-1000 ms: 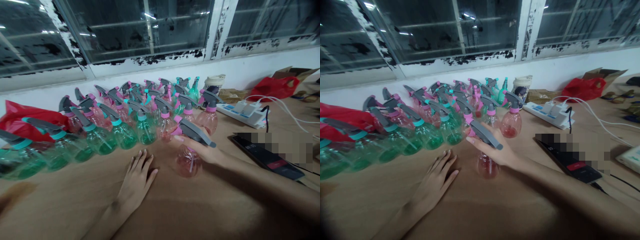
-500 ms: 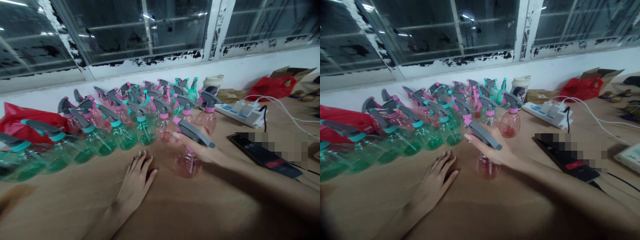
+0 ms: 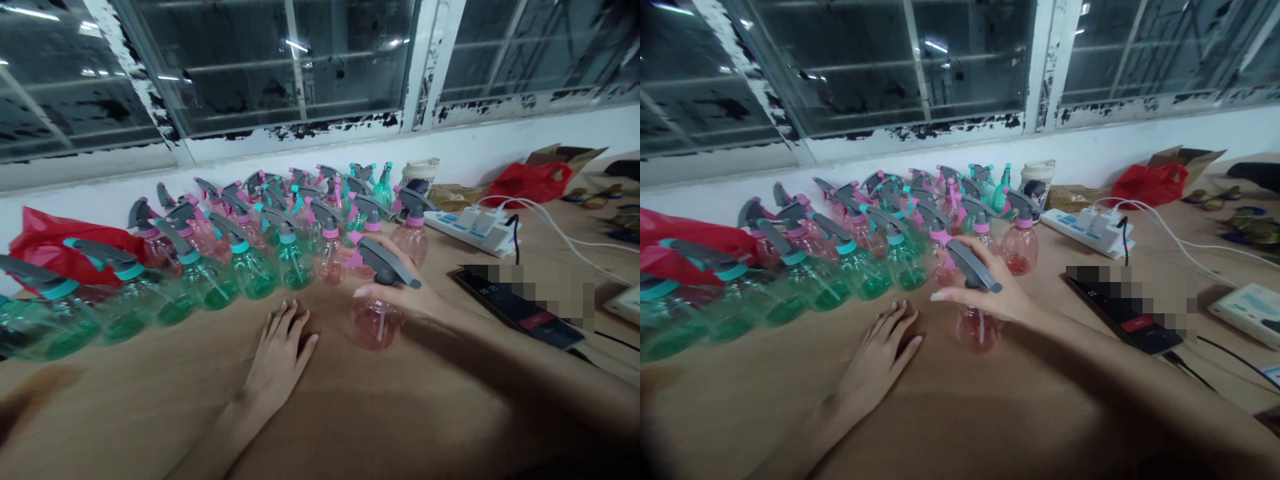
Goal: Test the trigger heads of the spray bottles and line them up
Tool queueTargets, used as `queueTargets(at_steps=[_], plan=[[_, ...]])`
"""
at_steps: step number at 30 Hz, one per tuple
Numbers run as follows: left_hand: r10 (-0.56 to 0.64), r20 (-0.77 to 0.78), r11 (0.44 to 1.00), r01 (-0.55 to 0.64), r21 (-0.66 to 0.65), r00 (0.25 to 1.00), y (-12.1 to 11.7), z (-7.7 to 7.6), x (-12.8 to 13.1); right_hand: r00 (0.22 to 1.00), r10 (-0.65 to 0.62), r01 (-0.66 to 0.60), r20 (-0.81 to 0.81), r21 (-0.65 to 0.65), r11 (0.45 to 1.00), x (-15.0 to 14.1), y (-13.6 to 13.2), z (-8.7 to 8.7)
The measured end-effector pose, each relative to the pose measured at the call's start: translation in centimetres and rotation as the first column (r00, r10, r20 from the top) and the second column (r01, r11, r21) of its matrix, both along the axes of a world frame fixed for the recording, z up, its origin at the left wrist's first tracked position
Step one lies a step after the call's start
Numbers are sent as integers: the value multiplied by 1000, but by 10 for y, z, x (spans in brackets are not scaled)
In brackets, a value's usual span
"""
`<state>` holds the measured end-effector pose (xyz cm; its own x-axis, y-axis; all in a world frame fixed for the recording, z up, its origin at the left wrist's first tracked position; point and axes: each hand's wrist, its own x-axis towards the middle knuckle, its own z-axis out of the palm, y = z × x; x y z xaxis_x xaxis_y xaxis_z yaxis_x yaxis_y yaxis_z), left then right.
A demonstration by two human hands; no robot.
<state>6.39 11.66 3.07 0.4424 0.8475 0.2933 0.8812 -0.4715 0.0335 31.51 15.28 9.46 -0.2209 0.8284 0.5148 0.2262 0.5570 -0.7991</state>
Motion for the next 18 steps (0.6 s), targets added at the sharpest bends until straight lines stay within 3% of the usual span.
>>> queueTargets(at_steps=[5, 9, 18], plan=[[7, -18, 1000, -7, 20, 1000, 0, -2, 1, 995, 0, -7, 101, 74, 997, 11, -3, 6], [18, -29, 999, -16, 47, 999, 0, -4, 1, 977, 20, -29, 214, 39, 999, 17, -15, 9], [22, -49, 998, -20, 55, 999, 1, 0, 2, 933, -241, 252, 266, -8, 968, 28, -34, 5]])
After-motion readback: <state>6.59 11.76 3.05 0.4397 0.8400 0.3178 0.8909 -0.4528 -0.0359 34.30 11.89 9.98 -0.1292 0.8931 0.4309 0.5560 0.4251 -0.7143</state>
